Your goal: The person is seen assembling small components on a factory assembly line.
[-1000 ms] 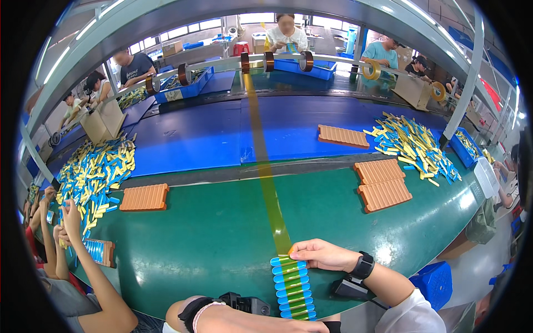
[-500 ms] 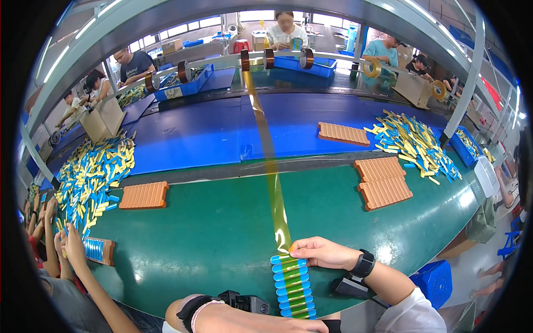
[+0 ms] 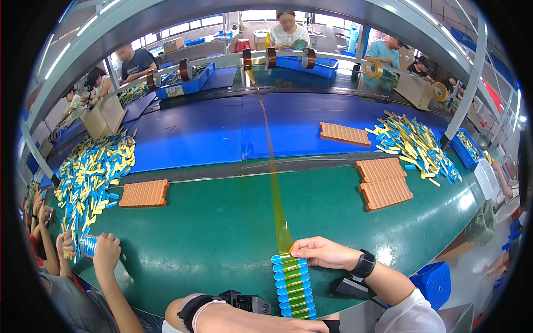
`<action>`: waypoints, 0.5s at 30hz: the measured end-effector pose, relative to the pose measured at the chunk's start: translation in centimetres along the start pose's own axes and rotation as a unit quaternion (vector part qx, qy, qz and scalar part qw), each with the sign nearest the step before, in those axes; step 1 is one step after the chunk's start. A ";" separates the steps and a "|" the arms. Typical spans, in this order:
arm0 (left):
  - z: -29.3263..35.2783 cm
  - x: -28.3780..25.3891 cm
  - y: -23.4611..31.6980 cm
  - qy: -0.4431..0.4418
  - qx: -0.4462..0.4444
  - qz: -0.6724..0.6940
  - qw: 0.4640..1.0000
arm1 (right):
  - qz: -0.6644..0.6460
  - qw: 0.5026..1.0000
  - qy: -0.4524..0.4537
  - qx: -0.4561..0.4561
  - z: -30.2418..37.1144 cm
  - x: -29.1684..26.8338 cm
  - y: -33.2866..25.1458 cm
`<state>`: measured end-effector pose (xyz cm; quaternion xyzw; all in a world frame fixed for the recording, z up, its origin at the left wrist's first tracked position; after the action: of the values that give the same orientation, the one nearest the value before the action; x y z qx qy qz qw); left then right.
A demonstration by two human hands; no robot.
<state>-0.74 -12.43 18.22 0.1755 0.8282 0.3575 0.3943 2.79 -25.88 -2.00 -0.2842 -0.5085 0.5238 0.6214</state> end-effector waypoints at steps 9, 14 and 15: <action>0.0 0.3 -0.2 0.023 0.001 0.046 0.999 | 0.004 1.000 0.002 0.002 0.0 0.0 -0.1; -0.1 0.1 0.1 0.007 -0.004 0.040 0.999 | -0.002 1.000 0.003 0.001 0.0 0.0 -0.1; -0.1 0.0 0.2 0.010 -0.005 0.040 0.999 | -0.008 1.000 0.005 0.001 0.0 0.1 -0.2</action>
<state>-0.86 -12.37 18.42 0.2029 0.8226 0.3793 0.3720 2.84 -25.86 -1.80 -0.2822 -0.5068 0.5179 0.6287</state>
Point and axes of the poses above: each hand's wrist, its own z-axis away from the middle knuckle, its own x-axis out of the palm, y = z × x, the point moved 7 cm from there along -z, towards the middle knuckle, and after that the axes turned 9 degrees about z, right-handed, at the moved point
